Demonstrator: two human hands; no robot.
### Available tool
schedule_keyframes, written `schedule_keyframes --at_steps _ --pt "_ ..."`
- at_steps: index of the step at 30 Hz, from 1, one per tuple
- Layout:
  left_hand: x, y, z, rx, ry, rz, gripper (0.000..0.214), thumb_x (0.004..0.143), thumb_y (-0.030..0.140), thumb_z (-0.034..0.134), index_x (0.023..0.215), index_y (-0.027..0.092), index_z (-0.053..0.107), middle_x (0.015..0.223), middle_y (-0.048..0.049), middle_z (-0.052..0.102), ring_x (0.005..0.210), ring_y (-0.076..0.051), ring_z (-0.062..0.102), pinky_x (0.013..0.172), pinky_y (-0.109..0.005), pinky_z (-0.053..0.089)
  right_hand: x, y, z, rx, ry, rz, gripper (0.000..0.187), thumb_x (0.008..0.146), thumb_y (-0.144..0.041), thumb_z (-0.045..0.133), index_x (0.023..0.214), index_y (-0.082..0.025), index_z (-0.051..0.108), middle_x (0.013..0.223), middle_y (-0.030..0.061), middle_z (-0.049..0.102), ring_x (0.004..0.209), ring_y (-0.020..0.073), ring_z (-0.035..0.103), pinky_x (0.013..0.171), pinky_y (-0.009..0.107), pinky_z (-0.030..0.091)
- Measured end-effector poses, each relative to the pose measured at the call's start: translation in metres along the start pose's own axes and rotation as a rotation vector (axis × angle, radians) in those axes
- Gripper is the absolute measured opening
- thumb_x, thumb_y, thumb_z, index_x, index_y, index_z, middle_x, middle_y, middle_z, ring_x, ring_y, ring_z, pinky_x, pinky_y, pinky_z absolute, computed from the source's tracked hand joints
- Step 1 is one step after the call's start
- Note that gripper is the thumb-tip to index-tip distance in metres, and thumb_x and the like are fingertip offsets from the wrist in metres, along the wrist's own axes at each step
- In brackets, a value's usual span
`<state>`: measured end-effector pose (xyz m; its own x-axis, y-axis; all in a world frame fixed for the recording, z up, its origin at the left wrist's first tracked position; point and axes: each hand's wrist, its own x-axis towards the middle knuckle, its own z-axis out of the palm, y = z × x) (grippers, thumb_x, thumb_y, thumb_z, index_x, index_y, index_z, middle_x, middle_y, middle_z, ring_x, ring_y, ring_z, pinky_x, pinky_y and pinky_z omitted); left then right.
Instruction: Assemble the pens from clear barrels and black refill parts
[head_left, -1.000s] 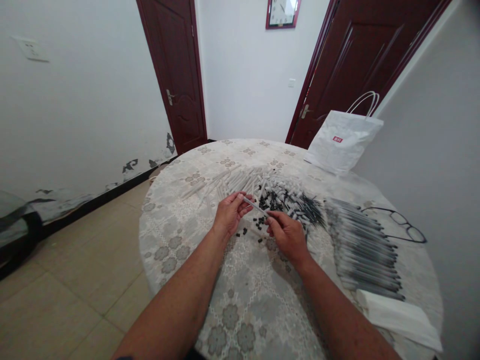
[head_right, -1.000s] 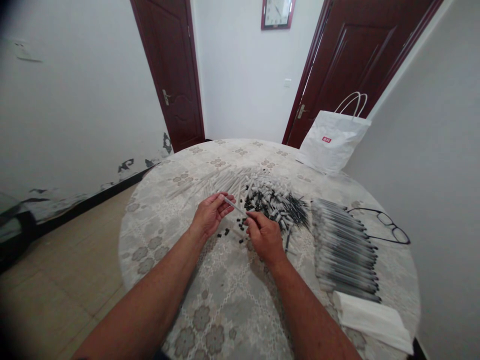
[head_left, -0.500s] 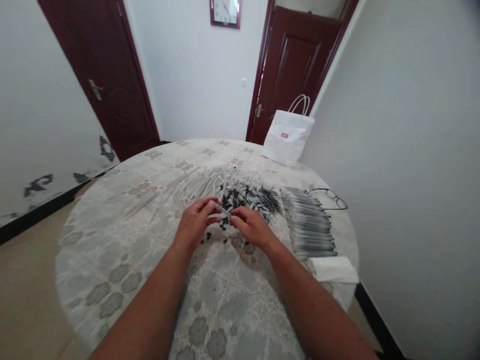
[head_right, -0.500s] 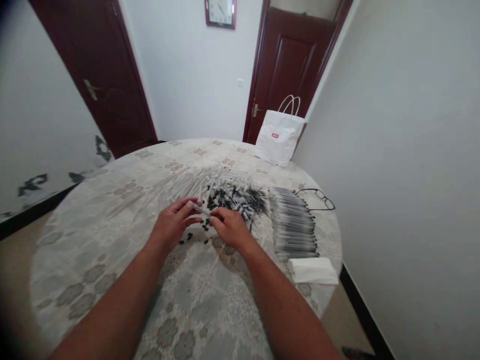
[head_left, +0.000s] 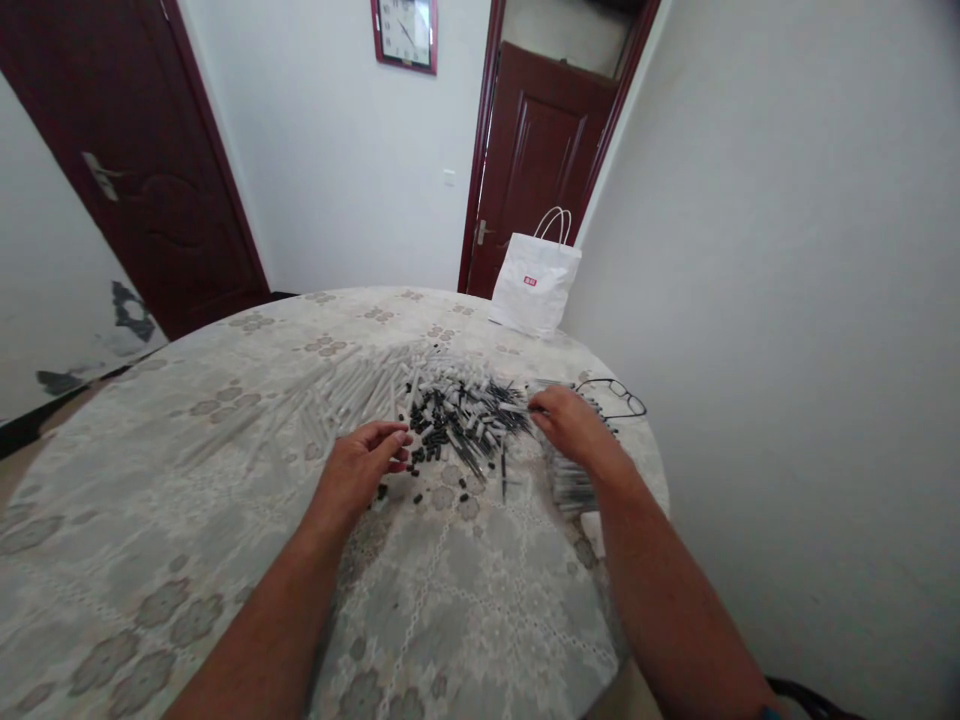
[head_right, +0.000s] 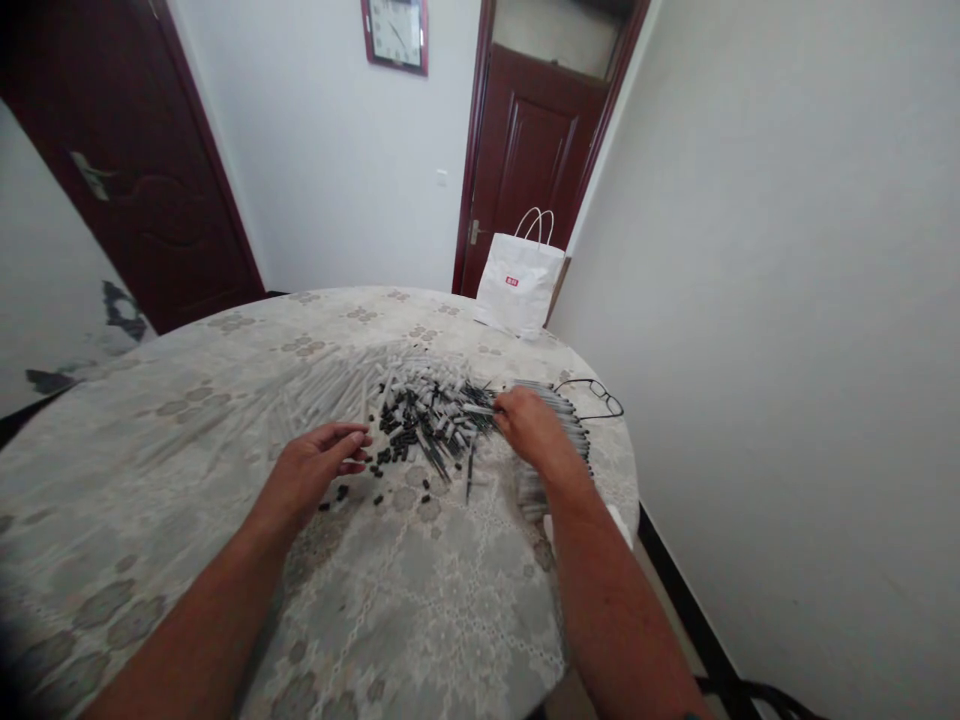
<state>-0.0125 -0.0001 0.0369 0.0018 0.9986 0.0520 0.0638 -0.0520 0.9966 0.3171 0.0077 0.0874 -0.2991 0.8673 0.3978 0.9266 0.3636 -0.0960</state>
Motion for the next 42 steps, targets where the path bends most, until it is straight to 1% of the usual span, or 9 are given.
schedule_keyframes --at_steps 2,4,8,14,23,27,30,37,42 --pt "0.002 -0.002 -0.003 0.032 0.034 0.0 0.041 0.075 0.048 0.07 0.098 0.015 0.072 0.091 -0.0103 0.075 0.076 -0.022 0.069 0.065 -0.034 0.059 -0.007 0.038 0.0 -0.102 0.036 0.099 0.012 0.085 -0.017 0.062 0.089 -0.019 0.073 0.089 0.0083 0.068 0.088 0.0192 0.06 0.084 0.029 0.043" --pt "0.004 -0.004 -0.004 0.068 0.045 0.0 0.04 0.075 0.048 0.069 0.097 0.015 0.071 0.089 -0.0104 0.075 0.075 -0.022 0.069 0.063 -0.032 0.058 -0.013 0.068 0.003 -0.21 0.018 0.168 0.013 0.083 -0.016 0.062 0.089 -0.017 0.074 0.089 0.0097 0.068 0.086 0.0202 0.06 0.082 0.029 0.043" --pt "0.005 -0.007 -0.003 0.13 0.044 0.004 0.038 0.075 0.048 0.067 0.094 0.015 0.072 0.084 -0.0089 0.074 0.074 -0.022 0.069 0.061 -0.03 0.057 -0.019 0.098 0.011 -0.33 -0.032 0.222 0.017 0.085 -0.017 0.061 0.093 -0.017 0.076 0.092 0.0108 0.069 0.091 0.0205 0.06 0.084 0.03 0.043" --pt "0.005 -0.006 -0.002 0.177 0.033 -0.012 0.04 0.075 0.048 0.064 0.097 0.015 0.071 0.085 -0.0073 0.074 0.075 -0.021 0.07 0.063 -0.03 0.057 -0.019 0.094 0.015 -0.382 -0.173 0.342 0.027 0.091 -0.021 0.053 0.109 -0.018 0.073 0.106 0.0129 0.067 0.104 0.0215 0.058 0.091 0.028 0.04" --pt "0.006 -0.009 -0.005 0.246 0.053 -0.024 0.036 0.077 0.044 0.062 0.097 0.016 0.07 0.082 -0.0059 0.073 0.075 -0.021 0.069 0.061 -0.028 0.055 -0.019 0.08 0.021 -0.372 -0.132 0.362 0.029 0.096 -0.022 0.046 0.11 -0.019 0.071 0.106 0.0123 0.067 0.103 0.0216 0.059 0.09 0.029 0.04" --pt "0.011 -0.02 -0.01 0.363 0.08 0.015 0.031 0.08 0.04 0.059 0.099 0.018 0.07 0.086 -0.0065 0.074 0.078 -0.021 0.07 0.065 -0.028 0.054 -0.012 0.056 0.022 -0.309 -0.054 0.327 0.028 0.096 -0.023 0.046 0.11 -0.019 0.07 0.107 0.0114 0.068 0.106 0.0219 0.059 0.092 0.029 0.041" --pt "0.013 -0.027 -0.014 0.493 0.125 0.057 0.029 0.083 0.036 0.056 0.101 0.019 0.071 0.09 -0.0075 0.075 0.081 -0.021 0.07 0.071 -0.03 0.052 -0.002 0.023 0.025 -0.196 -0.036 0.224 0.027 0.097 -0.024 0.046 0.111 -0.018 0.069 0.109 0.0108 0.068 0.106 0.0214 0.059 0.095 0.028 0.04" --pt "0.011 -0.029 -0.016 0.689 0.164 0.115 0.023 0.086 0.027 0.055 0.1 0.02 0.072 0.096 -0.0086 0.075 0.089 -0.022 0.069 0.082 -0.032 0.049 0.021 -0.084 0.041 0.019 -0.354 -0.075 0.031 0.095 -0.019 0.048 0.118 -0.022 0.067 0.112 0.008 0.068 0.108 0.019 0.06 0.095 0.025 0.04" --pt "0.008 -0.025 -0.016 0.749 0.215 0.092 0.023 0.087 0.022 0.054 0.1 0.021 0.073 0.101 -0.0086 0.075 0.099 -0.022 0.067 0.09 -0.033 0.048 0.033 -0.144 0.067 -0.041 -0.37 -0.177 0.037 0.096 -0.015 0.043 0.125 -0.023 0.062 0.116 0.0104 0.063 0.111 0.0205 0.056 0.092 0.027 0.041"
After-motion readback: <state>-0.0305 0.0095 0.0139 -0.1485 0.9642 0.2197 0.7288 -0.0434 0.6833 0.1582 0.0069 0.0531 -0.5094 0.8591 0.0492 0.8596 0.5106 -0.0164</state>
